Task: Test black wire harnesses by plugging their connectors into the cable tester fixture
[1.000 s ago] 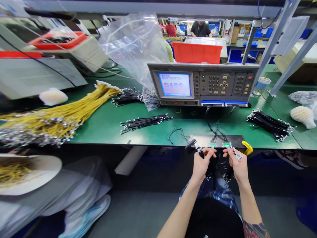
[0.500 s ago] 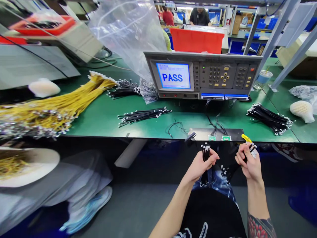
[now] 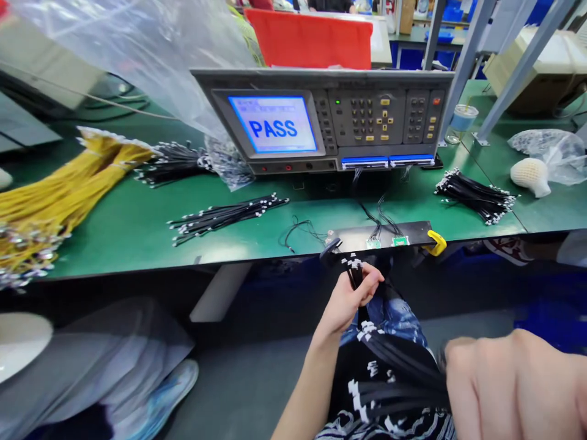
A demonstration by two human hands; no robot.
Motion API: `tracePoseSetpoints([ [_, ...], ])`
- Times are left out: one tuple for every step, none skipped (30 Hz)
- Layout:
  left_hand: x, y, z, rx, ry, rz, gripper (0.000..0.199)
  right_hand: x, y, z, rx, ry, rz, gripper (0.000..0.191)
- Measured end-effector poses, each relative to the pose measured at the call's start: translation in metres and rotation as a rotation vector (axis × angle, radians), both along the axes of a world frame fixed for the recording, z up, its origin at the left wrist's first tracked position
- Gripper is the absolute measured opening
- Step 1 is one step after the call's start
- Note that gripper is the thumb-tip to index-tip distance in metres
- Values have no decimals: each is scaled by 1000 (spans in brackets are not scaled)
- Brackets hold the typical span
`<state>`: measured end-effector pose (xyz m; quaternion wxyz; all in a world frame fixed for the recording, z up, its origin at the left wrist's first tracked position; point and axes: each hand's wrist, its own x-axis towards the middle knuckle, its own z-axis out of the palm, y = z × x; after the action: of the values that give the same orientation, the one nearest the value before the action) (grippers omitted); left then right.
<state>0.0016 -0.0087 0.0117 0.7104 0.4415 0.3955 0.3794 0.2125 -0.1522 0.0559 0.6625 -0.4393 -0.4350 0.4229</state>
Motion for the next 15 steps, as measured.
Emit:
tracePoseSetpoints([
  [-1,0,1,-3,-2,5,57,-2,3,-1,2,-20,-3,42],
  [-2,0,1,-6,-3,6,57,-4,5,-2,-3,-33,-9,42],
  [-2,-1,2,-8,-4,8,57,-5,7,-2,-15,-42,-16,41],
  [-2,-1,3,-11,-4,6,56,-6,9,-2,-32,-47,-21,40],
  [-2,-2,3,-12,-1,1,56,-6,9,-2,-44,-49,-21,40],
  [-1,-2,3,-14,5,-8,56,-5,10,-2,-51,-52,-13,41],
  [0,-3,4,-15,14,-20,56,-5,11,-2,-54,-57,-1,43],
  [0,-4,4,-15,24,-34,56,-4,12,-3,-56,-59,5,46],
  [1,-4,4,-13,33,-46,56,-4,14,-3,-62,-57,-2,49],
  [1,-5,4,-11,39,-52,55,-4,15,-2,-67,-48,-20,51],
  [1,-6,4,-8,43,-54,55,-5,15,-2,-74,-37,-36,53],
  [1,-6,4,-7,44,-52,54,-7,14,0,-84,-23,-44,53],
  [1,-7,4,-7,44,-46,54,-9,11,3,-93,-7,-39,52],
  [1,-7,4,-8,44,-36,53,-10,5,7,-108,12,-20,50],
  [0,-7,3,-10,42,-27,53,-11,-1,11,-132,30,7,45],
])
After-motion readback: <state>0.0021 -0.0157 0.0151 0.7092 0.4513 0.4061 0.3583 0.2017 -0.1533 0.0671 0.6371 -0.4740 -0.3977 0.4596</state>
